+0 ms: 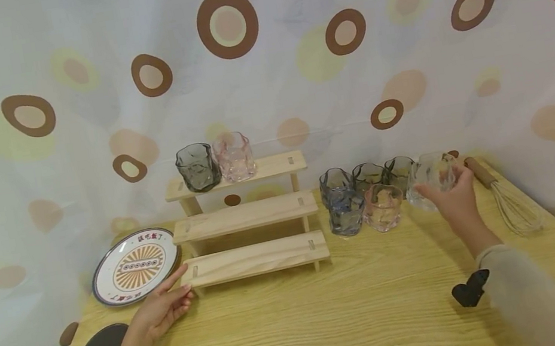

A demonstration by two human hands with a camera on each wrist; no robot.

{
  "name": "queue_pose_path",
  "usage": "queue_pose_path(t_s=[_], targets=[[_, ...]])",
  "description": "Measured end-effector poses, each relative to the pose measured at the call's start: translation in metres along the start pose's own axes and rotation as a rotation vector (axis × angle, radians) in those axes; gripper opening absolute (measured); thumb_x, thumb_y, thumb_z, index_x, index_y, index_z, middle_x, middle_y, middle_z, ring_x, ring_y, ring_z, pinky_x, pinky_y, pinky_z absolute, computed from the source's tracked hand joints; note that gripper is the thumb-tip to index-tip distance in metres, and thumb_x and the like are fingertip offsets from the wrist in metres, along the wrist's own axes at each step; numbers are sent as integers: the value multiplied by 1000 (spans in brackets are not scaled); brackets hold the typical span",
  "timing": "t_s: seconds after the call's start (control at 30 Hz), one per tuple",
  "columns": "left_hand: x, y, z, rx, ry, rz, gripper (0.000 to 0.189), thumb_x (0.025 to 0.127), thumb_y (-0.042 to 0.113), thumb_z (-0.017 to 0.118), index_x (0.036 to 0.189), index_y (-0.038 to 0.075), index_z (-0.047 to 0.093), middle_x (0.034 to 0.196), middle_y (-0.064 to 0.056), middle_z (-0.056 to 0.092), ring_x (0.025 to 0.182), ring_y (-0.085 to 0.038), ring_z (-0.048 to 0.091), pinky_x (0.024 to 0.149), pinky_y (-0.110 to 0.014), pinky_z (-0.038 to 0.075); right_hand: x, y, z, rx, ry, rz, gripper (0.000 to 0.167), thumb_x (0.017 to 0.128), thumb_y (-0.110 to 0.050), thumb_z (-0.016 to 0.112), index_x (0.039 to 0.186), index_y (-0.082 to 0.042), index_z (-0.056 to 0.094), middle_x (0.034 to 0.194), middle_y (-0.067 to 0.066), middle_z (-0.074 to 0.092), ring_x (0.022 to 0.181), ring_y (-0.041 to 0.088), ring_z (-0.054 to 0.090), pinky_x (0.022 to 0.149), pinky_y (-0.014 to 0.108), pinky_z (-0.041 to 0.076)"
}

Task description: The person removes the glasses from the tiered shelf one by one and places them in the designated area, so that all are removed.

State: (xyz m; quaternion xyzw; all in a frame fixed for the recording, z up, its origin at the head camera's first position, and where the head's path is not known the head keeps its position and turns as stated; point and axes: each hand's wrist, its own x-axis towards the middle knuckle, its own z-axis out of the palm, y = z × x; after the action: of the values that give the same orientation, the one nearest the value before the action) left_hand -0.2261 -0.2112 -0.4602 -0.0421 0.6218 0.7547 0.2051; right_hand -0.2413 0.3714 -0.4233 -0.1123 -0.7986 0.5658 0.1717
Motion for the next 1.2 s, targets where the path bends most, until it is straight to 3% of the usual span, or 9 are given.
queue_pose_path(t_s=[0.27, 0.53, 0.77, 1.2], targets=[[0, 0, 0, 7, 15, -2, 64, 95, 3, 54, 151, 17, 25, 74, 1, 63, 59, -5, 58, 57, -16, 51, 2, 23, 5, 29, 10, 4, 65, 85, -30, 70, 124, -17, 20, 106, -8, 31, 93, 6, 32, 72, 19, 34], [-1, 1, 0, 9, 22, -2, 65, 95, 5, 56, 151, 17, 26, 74, 0, 64, 59, -5, 58, 57, -16, 51, 2, 34, 11, 86, 1, 1, 58, 85, -24, 71, 104, -20, 17, 100, -5, 28, 91, 8, 28, 71, 22, 29], [-2, 2, 1, 6, 23, -8, 66, 95, 6, 56, 151, 18, 24, 74, 1, 63, 59, -4, 58, 57, -16, 51, 4, 32, 15, -62, -34, 100, 73, 85, -38, 68, 123, -11, 12, 105, -5, 29, 95, 9, 32, 75, 23, 33], [0, 0, 0, 11, 36, -4, 64, 95, 5, 55, 151, 18, 27, 75, 0, 63, 60, -5, 58, 57, -17, 51, 8, 37, 25, -49, -48, 90, 75, 85, -36, 68, 125, -9, 10, 106, -4, 27, 95, 11, 29, 77, 26, 31]])
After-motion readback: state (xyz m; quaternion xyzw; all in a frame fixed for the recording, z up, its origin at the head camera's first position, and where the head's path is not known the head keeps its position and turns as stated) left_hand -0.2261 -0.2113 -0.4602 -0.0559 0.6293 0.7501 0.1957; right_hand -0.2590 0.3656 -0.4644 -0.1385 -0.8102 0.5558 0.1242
